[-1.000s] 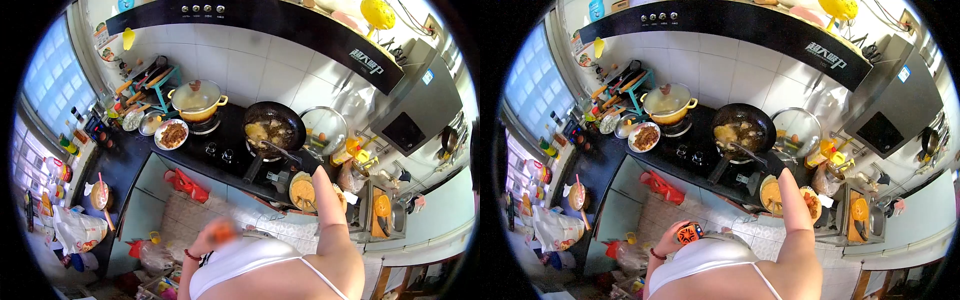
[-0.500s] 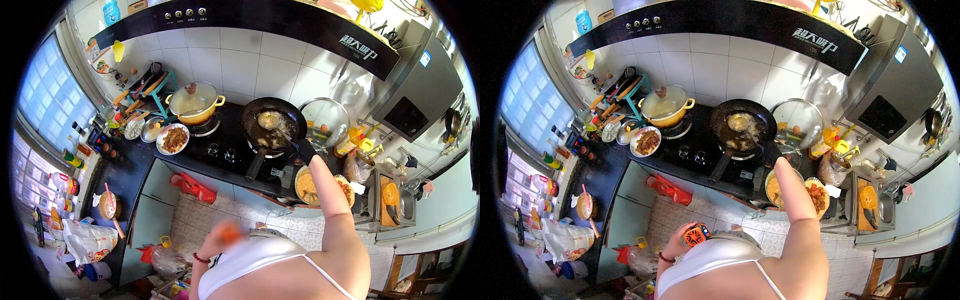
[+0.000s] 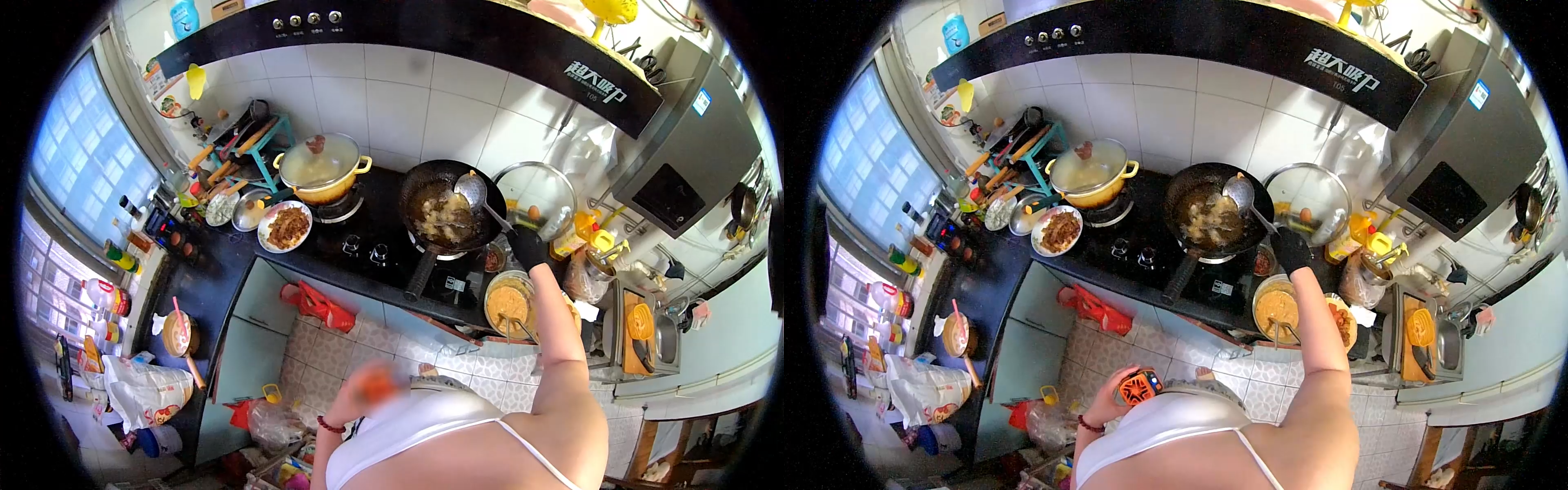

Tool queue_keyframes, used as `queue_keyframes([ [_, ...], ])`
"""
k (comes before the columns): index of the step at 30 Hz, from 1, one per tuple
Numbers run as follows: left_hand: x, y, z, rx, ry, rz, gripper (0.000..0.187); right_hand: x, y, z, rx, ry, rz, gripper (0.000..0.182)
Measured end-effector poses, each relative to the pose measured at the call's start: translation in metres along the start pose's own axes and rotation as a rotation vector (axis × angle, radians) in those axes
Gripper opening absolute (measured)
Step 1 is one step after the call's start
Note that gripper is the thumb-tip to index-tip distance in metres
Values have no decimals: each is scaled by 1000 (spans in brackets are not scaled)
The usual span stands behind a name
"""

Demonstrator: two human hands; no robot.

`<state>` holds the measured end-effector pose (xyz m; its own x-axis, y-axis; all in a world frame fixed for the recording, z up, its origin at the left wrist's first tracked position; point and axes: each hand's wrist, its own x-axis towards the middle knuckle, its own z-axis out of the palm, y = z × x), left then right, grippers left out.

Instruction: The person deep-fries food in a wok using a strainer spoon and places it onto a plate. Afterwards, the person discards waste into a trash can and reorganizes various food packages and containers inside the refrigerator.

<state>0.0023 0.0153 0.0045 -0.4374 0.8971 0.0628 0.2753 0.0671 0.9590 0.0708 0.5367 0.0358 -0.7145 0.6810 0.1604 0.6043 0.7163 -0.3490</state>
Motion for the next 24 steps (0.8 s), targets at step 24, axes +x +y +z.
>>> queue_keyframes([
  [24, 6, -8, 3, -72, -19, -19, 72, -5, -2, -15, 211, -439, -44, 23],
])
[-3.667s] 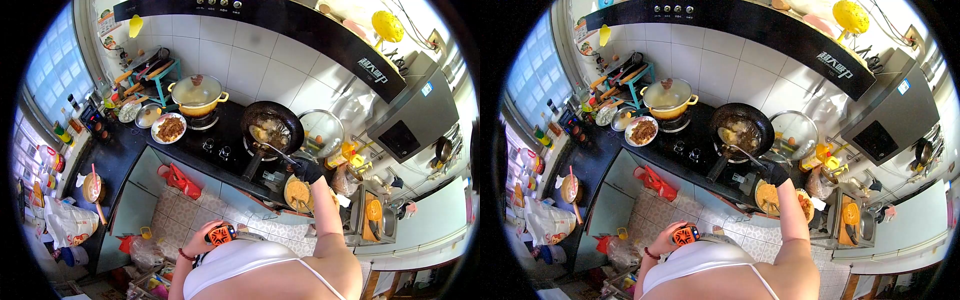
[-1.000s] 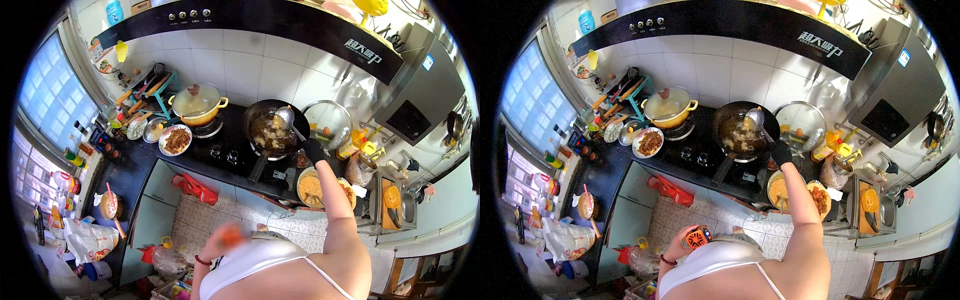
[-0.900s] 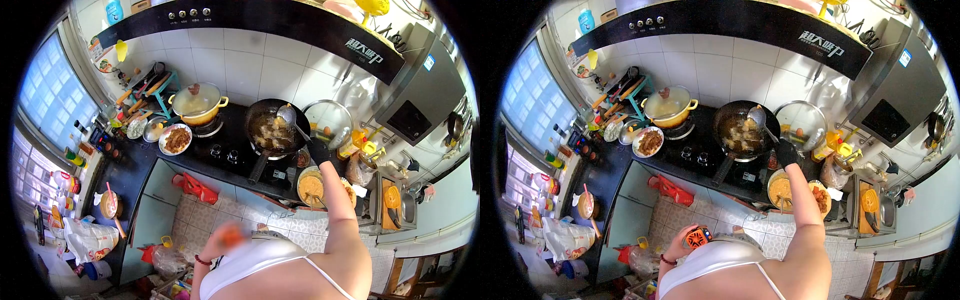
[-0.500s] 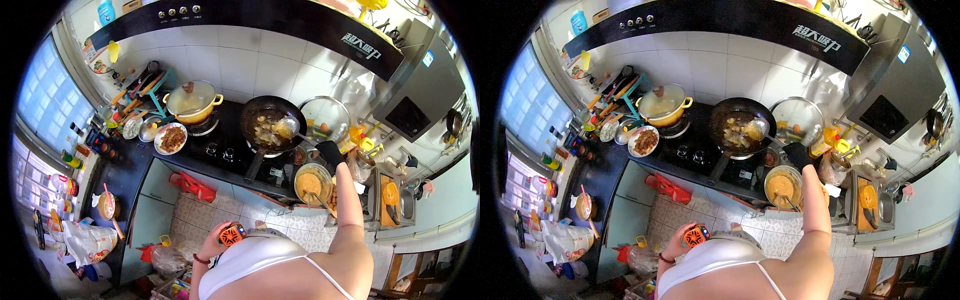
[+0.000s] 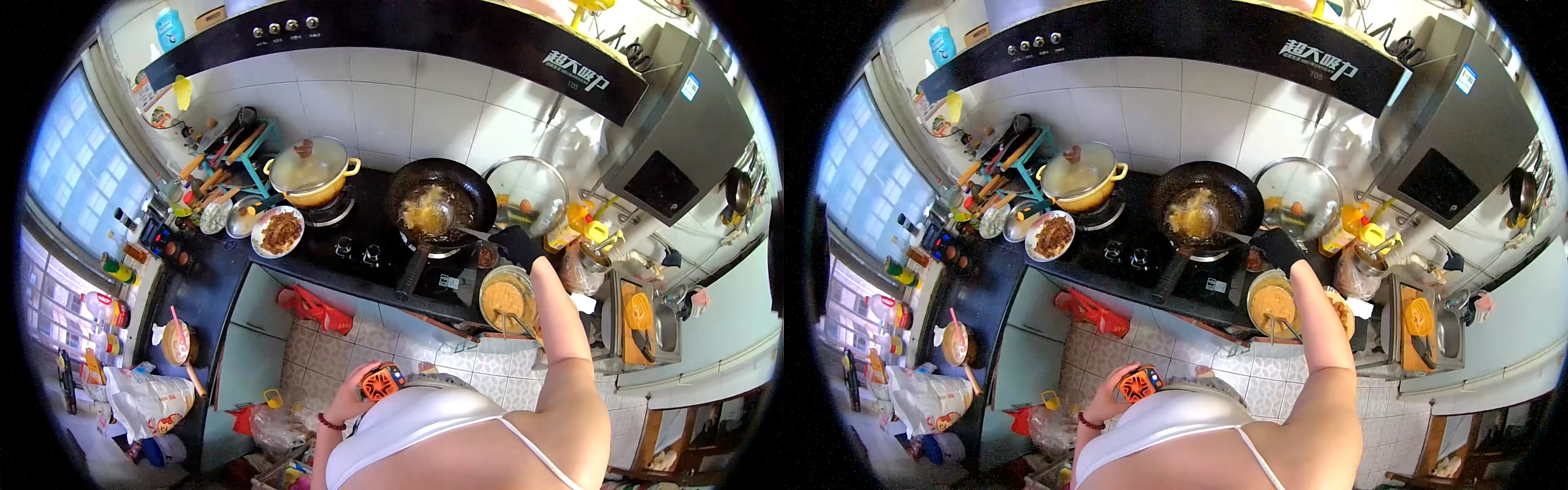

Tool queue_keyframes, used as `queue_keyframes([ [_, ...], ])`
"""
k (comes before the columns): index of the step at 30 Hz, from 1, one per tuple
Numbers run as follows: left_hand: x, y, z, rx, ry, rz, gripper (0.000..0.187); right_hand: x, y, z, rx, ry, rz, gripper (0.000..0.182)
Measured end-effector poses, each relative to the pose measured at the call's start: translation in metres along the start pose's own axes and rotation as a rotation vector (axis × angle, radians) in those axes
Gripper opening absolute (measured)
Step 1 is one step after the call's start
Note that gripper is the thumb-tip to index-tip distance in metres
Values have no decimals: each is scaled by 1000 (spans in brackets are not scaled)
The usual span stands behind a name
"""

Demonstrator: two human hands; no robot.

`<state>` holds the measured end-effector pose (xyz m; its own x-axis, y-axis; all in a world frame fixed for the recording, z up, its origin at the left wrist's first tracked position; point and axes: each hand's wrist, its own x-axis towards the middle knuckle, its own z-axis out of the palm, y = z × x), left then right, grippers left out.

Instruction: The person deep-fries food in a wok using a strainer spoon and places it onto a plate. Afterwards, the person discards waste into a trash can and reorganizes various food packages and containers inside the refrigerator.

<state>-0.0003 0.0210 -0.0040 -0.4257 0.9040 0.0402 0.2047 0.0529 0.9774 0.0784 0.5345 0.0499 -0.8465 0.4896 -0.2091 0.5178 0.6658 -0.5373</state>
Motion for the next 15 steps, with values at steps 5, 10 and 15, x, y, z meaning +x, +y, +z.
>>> queue_keyframes([
  [5, -5, 11, -1, -9, 10, -25, 71, 12, -9, 8, -296, 370, -218, 26],
  [10, -10, -5, -1, -22, 10, -29, 73, 34, 7, 7, -547, 556, -312, 26],
  [15, -26, -7, -3, -115, 38, 22, 75, 8, -40, 7, -544, 525, -167, 24],
])
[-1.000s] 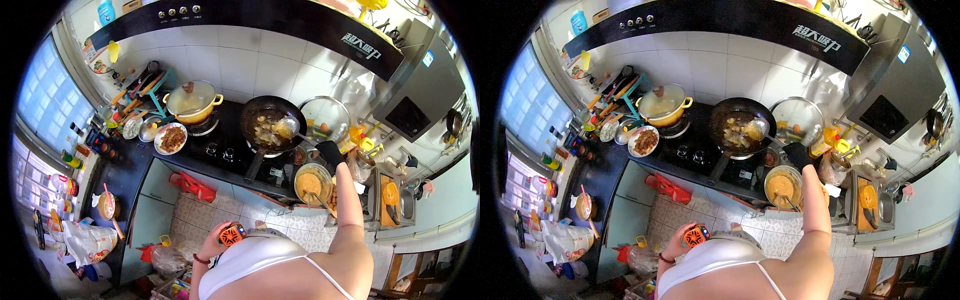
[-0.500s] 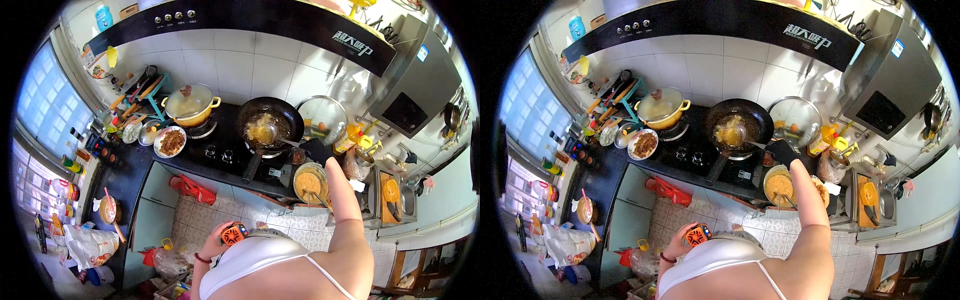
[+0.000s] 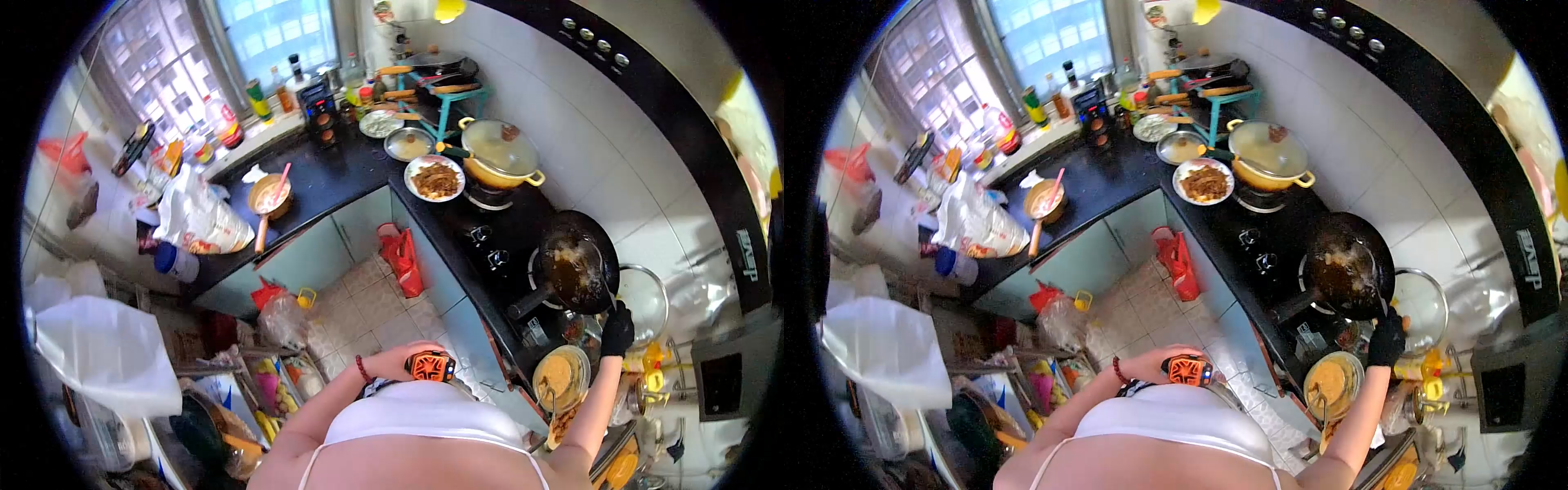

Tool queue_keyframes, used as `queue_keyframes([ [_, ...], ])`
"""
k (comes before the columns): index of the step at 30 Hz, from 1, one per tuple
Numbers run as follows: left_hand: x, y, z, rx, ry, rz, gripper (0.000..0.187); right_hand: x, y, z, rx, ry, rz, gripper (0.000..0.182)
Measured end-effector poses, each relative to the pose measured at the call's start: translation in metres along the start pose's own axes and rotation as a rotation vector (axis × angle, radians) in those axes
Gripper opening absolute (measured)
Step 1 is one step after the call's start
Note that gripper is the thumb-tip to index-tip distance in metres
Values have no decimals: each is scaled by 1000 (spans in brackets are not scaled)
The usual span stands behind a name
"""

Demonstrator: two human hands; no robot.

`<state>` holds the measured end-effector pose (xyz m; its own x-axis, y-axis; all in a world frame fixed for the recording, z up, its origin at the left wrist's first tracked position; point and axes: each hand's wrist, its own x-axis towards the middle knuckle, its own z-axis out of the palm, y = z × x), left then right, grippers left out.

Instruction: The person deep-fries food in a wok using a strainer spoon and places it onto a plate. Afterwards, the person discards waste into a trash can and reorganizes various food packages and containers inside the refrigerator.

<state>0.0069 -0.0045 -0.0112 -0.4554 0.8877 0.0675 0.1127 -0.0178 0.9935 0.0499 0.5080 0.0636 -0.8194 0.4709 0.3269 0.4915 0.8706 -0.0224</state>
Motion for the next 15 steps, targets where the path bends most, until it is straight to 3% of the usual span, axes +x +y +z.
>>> queue_keyframes([
  [1, -2, 0, 2, -48, -3, -5, 76, -5, -17, -24, -7, -58, 62, 24],
  [4, -5, 1, 0, -83, 20, -9, 76, -10, 2, -4, -50, 104, 42, 23],
  [7, -4, 10, -4, -133, 25, -75, 75, -17, 7, 1, 199, 54, 181, 24],
  [9, -5, -2, -5, -66, 22, -61, 75, -26, 23, 23, 122, 154, 44, 26],
  [11, -3, 1, -5, -10, 34, -45, 75, -30, 8, 6, 67, 44, 77, 29],
  [14, 2, -5, -5, 22, 35, 22, 74, -38, -9, -14, 113, 61, 154, 31],
  [15, 4, -4, -6, 1, 25, 7, 74, -40, -1, 1, 114, 211, 59, 29],
])
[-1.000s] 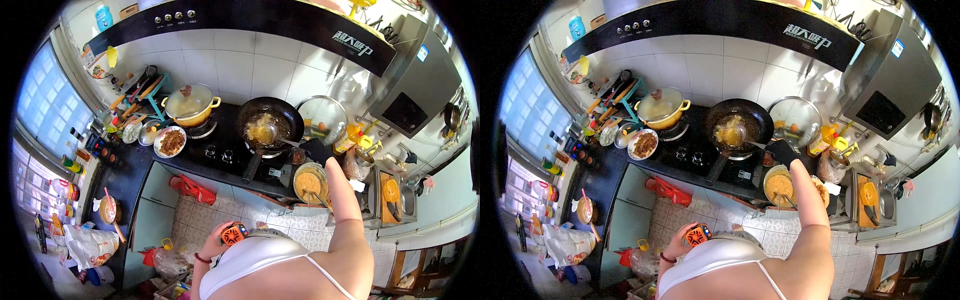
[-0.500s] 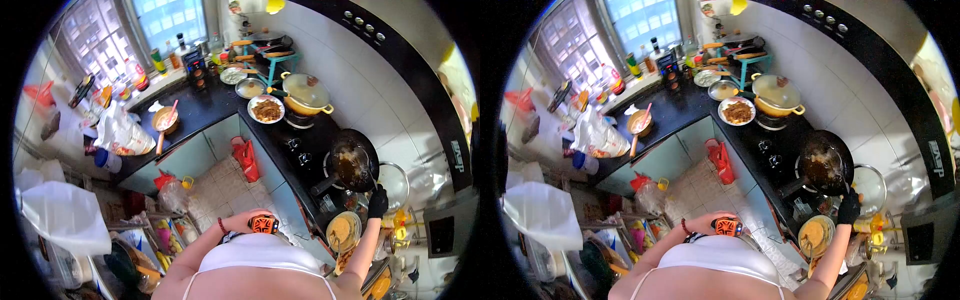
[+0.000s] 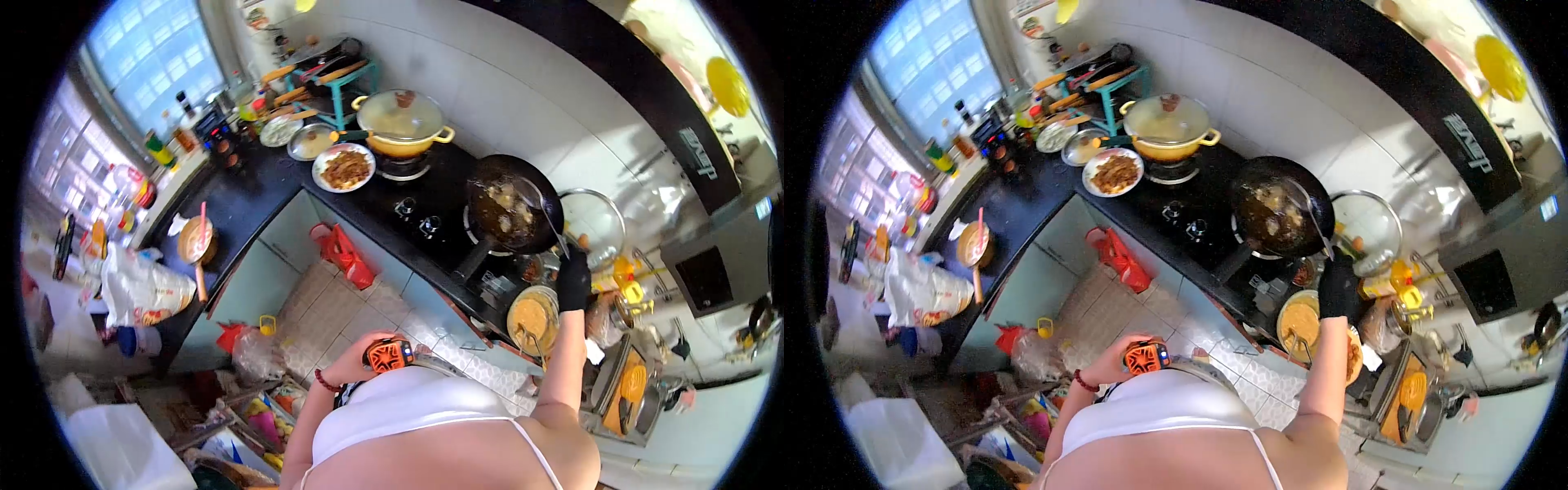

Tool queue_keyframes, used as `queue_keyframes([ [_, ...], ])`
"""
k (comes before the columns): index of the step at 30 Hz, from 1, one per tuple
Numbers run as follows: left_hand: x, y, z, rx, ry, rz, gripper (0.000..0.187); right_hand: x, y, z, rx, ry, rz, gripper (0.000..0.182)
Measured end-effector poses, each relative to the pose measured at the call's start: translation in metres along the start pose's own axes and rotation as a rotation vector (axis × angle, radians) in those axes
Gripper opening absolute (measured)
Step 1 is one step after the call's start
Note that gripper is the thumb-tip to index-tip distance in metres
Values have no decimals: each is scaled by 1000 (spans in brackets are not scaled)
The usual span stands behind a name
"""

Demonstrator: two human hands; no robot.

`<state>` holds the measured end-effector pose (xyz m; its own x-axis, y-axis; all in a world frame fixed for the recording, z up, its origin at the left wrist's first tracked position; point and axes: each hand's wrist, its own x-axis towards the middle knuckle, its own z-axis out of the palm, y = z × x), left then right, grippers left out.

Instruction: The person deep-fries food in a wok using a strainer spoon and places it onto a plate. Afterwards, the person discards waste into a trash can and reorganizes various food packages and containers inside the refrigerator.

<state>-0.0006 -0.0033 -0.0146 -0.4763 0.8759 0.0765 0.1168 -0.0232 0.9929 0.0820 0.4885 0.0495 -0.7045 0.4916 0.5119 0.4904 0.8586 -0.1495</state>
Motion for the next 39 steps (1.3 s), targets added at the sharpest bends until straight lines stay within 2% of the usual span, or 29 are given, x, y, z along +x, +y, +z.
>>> queue_keyframes([
  [2, 3, 2, -1, -40, -15, -37, 73, -5, -24, -13, -117, -206, 243, 32],
  [4, 6, -5, -3, -50, -36, -35, 75, -15, -16, 0, -101, -144, 187, 32],
  [5, 10, -4, -4, -41, -55, -29, 75, -17, -12, 3, -61, -58, 95, 33],
  [9, 24, 3, -5, -7, -116, -47, 75, -25, -27, -12, -12, 93, 171, 36],
  [12, 36, 1, -3, 122, -163, 24, 74, -28, -71, -38, 41, 191, 293, 40],
  [13, 40, -2, -1, 98, -175, 18, 74, -29, -71, -29, 85, 196, 329, 38],
  [14, 44, -7, 2, 73, -188, 7, 75, -32, -75, -21, 29, 234, 287, 27],
  [16, 51, -3, 6, 77, -224, -12, 75, -33, -68, -16, 87, -5, 421, 27],
  [20, 77, 15, 16, 146, -294, 6, 75, -38, -45, 4, 159, -28, 439, 26],
  [22, 85, 17, 26, 93, -304, -20, 76, -36, -45, -1, 307, 313, 223, 19],
  [24, 95, 19, 36, 38, -320, -52, 77, -40, -52, -19, 353, 27, 437, 18],
  [26, 104, 18, 47, 14, -336, -68, 77, -43, -44, -13, 441, -88, 354, 19],
  [27, 111, 16, 51, 47, -358, -69, 77, -41, -44, -13, 395, -126, 482, 22],
  [28, 115, 16, 57, 100, -373, -42, 78, -42, -40, -21, 377, -189, 432, 24],
  [30, 127, 16, 66, 220, -390, 24, 79, -46, -32, -5, 386, -212, 509, 26],
  [32, 133, 2, 80, 146, -380, -36, 79, -57, -27, -6, 278, -212, 427, 36],
  [34, 141, 1, 93, 127, -390, -65, 79, -60, -20, -4, 264, -171, 379, 34],
  [39, 149, 15, 116, 176, -394, -119, 77, -58, -2, -18, 288, -297, 371, 29],
])
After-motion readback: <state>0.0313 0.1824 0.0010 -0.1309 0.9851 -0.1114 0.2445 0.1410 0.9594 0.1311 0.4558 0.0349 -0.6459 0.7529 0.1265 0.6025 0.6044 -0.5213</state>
